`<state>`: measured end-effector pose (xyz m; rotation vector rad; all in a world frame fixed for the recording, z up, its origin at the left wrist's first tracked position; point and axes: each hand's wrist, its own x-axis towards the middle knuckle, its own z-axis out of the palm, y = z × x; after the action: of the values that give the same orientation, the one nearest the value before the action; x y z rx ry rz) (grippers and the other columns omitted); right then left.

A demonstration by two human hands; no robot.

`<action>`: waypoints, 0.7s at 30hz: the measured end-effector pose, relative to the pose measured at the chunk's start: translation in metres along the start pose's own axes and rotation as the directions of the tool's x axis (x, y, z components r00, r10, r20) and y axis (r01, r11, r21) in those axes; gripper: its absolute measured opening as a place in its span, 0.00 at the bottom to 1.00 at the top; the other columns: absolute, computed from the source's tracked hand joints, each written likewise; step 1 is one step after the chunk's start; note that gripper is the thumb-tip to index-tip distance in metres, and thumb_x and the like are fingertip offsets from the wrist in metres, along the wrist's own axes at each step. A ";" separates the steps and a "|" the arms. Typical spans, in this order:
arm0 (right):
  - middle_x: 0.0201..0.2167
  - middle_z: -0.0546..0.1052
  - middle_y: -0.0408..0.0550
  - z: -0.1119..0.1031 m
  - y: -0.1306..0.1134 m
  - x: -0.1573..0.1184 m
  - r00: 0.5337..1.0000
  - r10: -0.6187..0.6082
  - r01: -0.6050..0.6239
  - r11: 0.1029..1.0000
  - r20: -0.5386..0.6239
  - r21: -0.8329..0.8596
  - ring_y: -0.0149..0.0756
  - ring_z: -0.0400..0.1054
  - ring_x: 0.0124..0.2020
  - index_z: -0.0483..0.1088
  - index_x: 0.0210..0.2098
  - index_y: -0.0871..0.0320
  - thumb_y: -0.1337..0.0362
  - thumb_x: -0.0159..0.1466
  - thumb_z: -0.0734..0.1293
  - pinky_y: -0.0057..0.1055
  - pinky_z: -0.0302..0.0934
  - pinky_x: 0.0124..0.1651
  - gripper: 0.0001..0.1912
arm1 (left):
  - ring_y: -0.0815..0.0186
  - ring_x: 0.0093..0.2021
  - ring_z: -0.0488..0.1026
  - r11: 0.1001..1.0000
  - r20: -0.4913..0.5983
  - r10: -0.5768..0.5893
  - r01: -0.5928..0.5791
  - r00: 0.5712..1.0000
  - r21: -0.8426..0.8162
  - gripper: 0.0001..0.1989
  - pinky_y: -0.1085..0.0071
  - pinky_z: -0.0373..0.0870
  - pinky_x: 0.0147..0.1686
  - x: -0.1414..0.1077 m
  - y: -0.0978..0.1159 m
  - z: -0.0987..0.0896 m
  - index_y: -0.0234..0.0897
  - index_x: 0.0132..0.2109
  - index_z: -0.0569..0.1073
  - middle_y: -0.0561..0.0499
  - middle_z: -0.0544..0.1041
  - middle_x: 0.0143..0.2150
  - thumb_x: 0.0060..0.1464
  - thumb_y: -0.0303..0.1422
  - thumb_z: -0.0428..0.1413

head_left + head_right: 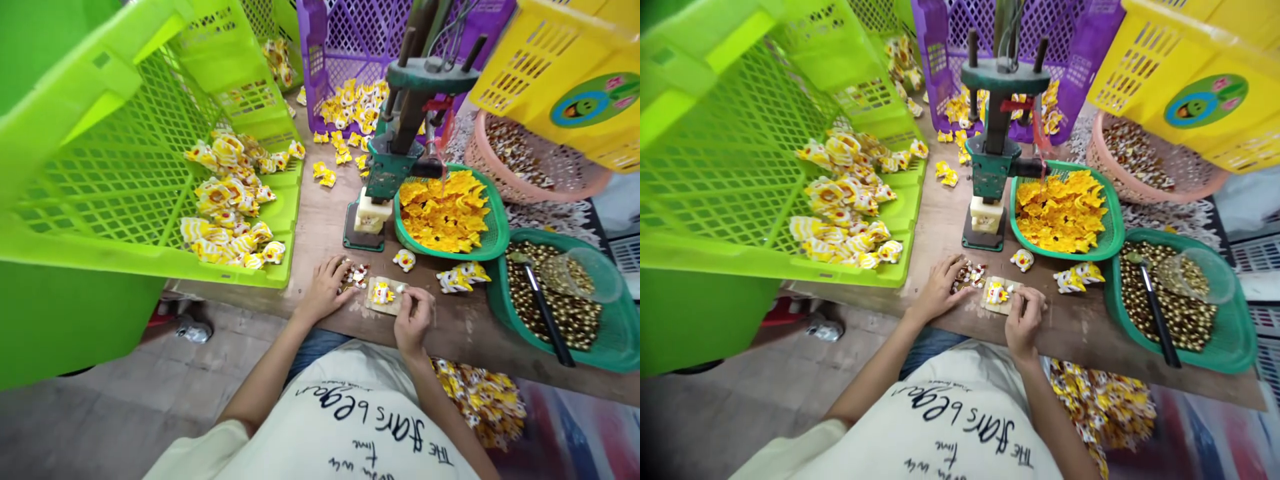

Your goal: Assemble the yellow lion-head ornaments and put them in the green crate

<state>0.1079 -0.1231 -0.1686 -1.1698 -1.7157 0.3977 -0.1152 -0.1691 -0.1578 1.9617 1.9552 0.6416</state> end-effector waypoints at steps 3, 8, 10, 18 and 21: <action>0.35 0.75 0.48 -0.003 -0.011 0.008 0.999 -0.011 0.011 1.000 0.045 -0.009 0.37 0.69 0.40 0.69 0.39 0.58 0.65 0.69 0.61 0.37 0.60 0.48 0.06 | 0.53 0.67 0.57 0.999 0.007 0.017 -0.016 1.000 -0.051 0.31 0.54 0.56 0.62 -0.002 -0.001 0.000 0.39 0.67 0.58 0.38 0.60 0.68 0.62 0.47 0.51; 0.35 0.76 0.48 -0.002 -0.014 0.016 0.992 0.014 -0.009 0.999 0.125 -0.036 0.36 0.69 0.39 0.69 0.37 0.58 0.61 0.70 0.60 0.37 0.59 0.48 0.09 | 0.51 0.68 0.55 1.000 0.041 -0.011 0.012 0.999 -0.018 0.28 0.52 0.54 0.63 -0.002 0.003 0.005 0.42 0.67 0.60 0.39 0.58 0.69 0.63 0.44 0.50; 0.36 0.76 0.49 -0.003 -0.012 0.015 0.988 0.038 -0.031 0.998 0.152 -0.048 0.37 0.69 0.39 0.70 0.37 0.58 0.60 0.70 0.60 0.37 0.59 0.48 0.11 | 0.50 0.69 0.53 0.999 0.035 -0.039 0.040 0.999 -0.019 0.29 0.50 0.52 0.64 -0.003 0.006 0.003 0.41 0.67 0.59 0.38 0.56 0.70 0.63 0.44 0.50; 0.37 0.76 0.51 -0.011 -0.005 0.008 0.987 0.100 -0.094 0.994 0.124 -0.048 0.38 0.68 0.40 0.71 0.39 0.59 0.57 0.69 0.60 0.38 0.59 0.48 0.12 | 0.54 0.67 0.57 0.977 -0.239 -0.179 0.143 0.954 -0.159 0.24 0.54 0.55 0.64 0.017 -0.013 -0.009 0.37 0.65 0.60 0.37 0.60 0.66 0.64 0.37 0.47; 0.37 0.75 0.52 -0.012 -0.008 0.002 0.991 0.120 -0.120 0.993 0.068 0.003 0.39 0.68 0.41 0.70 0.40 0.59 0.57 0.69 0.61 0.38 0.60 0.47 0.13 | 0.51 0.66 0.58 0.972 -0.317 -0.229 0.201 0.920 -0.119 0.25 0.52 0.56 0.63 0.064 -0.032 -0.014 0.37 0.65 0.61 0.37 0.62 0.65 0.61 0.34 0.50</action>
<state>0.1137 -0.1281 -0.1561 -1.2708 -1.7049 0.5215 -0.1509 -0.1054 -0.1553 1.6388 2.2542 1.0268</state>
